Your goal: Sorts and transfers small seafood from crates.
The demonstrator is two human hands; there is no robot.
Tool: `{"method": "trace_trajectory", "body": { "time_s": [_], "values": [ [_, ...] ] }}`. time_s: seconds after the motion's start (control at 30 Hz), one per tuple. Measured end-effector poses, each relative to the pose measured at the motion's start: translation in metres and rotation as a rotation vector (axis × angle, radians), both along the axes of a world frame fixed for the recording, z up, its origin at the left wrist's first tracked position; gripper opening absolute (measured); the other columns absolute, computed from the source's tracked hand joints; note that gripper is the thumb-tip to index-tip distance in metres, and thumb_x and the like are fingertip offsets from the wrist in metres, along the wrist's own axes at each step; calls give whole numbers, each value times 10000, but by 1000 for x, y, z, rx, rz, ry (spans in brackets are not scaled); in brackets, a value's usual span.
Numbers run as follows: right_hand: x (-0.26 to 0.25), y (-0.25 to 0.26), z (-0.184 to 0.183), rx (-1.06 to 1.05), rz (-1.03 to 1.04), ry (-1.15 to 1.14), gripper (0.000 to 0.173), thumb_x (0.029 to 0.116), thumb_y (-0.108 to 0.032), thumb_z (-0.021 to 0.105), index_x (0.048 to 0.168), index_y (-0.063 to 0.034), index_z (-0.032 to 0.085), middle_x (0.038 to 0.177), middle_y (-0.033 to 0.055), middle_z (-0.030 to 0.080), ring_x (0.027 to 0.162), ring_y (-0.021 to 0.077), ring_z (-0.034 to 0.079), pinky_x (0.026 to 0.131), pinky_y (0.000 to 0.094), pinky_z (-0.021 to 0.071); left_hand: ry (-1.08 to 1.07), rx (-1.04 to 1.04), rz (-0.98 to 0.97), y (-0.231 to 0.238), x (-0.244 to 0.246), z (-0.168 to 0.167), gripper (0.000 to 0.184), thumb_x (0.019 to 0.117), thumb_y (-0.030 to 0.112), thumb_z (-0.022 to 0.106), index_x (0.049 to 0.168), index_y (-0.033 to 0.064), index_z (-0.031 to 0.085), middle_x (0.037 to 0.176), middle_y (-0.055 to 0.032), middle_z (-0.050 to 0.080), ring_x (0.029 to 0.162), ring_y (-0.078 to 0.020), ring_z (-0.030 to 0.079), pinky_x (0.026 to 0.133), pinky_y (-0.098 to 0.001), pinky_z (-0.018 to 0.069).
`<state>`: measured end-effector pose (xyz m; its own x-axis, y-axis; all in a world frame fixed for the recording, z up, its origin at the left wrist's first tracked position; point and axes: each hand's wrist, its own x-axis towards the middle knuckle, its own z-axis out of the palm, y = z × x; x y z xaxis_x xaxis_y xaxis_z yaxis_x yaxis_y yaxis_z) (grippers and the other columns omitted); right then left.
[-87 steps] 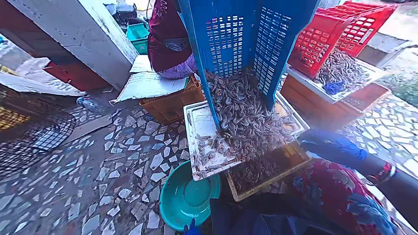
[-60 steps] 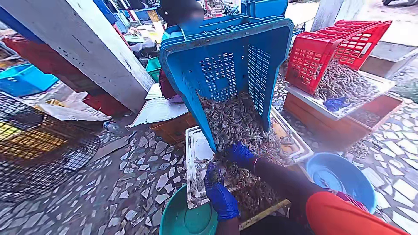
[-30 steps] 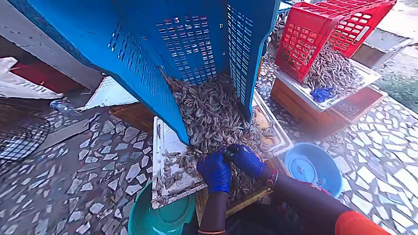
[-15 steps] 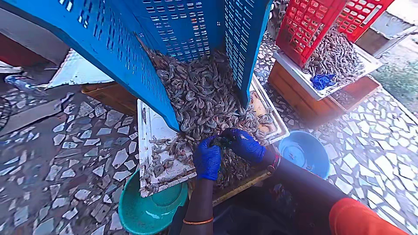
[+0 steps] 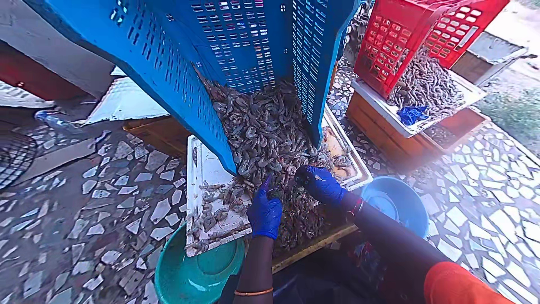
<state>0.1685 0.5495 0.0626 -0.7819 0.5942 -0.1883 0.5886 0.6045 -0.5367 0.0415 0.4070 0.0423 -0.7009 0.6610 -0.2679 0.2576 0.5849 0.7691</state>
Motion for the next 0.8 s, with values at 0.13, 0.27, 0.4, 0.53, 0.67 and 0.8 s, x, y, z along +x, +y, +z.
{"method": "trace_trajectory", "body": {
  "time_s": [0.13,0.27,0.4,0.53,0.67,0.8],
  "values": [
    [-1,-5,-5,65,39,62,309,1020,-246,539,1266,-116,673,1218,97,719,1164,268,666,1043,497,480,44,-14,-137,7,7,0,545,940,32,547,1411,293,627,1430,-51,612,1330,-240,566,1095,-544,441],
    [-3,-8,-12,210,58,72,257,984,-190,563,1192,-115,692,1157,89,735,1130,282,675,1059,524,455,176,-135,-131,13,14,8,399,931,68,591,1283,220,701,1339,-86,657,1257,-286,604,1053,-586,429],
    [1,5,-7,264,-80,66,228,968,-188,597,1152,-141,722,1111,75,746,1097,266,689,1079,546,442,190,-204,-50,11,5,4,400,949,77,564,1300,216,697,1351,-89,659,1266,-311,604,1050,-614,418],
    [5,21,-5,226,-22,-117,339,1020,-379,563,1335,-300,661,1407,22,620,1348,288,534,1171,733,165,-7,48,-1,9,2,-3,364,985,51,550,1258,209,731,1306,-21,697,1265,-184,615,1084,-499,453],
    [-4,5,-12,109,108,42,407,992,-328,607,1389,-243,640,1492,-2,567,1438,251,447,1201,673,159,-232,508,68,21,18,-8,351,919,-111,533,1173,23,734,1181,-72,736,1131,-59,657,1014,-244,511],
    [-7,-14,-28,428,124,224,243,991,-183,581,1163,-96,729,1159,112,727,1185,313,651,1189,687,216,-398,539,194,19,23,0,352,982,-76,420,1270,-69,622,1232,-140,666,1104,-76,627,980,-245,505]
  ]
}}
